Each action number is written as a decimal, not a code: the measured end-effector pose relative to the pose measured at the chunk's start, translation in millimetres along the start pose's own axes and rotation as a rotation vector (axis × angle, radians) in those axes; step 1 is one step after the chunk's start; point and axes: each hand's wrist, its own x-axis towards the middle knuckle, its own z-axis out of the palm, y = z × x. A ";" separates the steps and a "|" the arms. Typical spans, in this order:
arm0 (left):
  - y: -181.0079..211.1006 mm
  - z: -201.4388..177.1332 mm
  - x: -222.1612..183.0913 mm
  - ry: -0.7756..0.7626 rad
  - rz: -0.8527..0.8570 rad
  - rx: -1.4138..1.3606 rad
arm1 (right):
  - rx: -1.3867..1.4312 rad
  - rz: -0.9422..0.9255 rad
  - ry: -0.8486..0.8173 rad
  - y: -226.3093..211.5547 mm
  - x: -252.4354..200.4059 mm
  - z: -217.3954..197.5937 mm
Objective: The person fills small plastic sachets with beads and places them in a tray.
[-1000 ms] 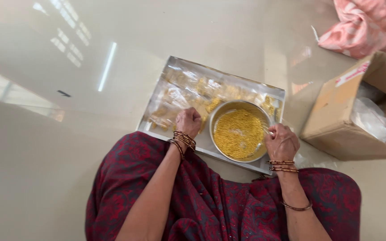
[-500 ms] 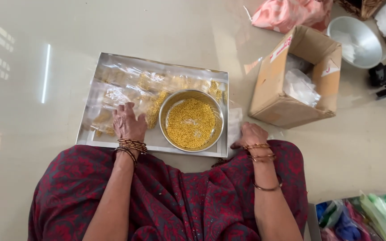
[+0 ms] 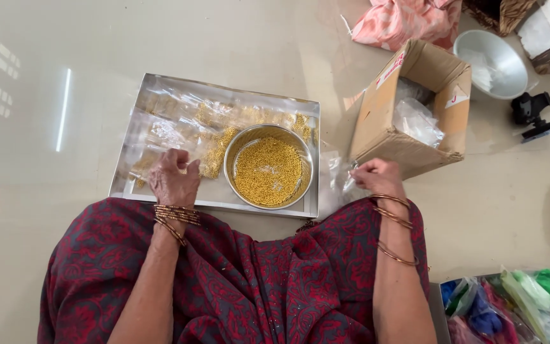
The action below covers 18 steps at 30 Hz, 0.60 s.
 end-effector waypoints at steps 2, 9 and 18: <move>5.0 7.1 -5.5 -0.064 0.005 -0.167 | 0.188 0.074 0.027 -21.2 -12.6 -3.6; 65.6 38.1 -54.5 -0.806 -0.340 -1.128 | 0.531 -0.010 -0.211 -37.2 -37.8 15.2; 91.3 41.0 -69.8 -1.031 -0.438 -1.290 | 0.301 -0.160 -0.281 -89.5 -92.5 96.2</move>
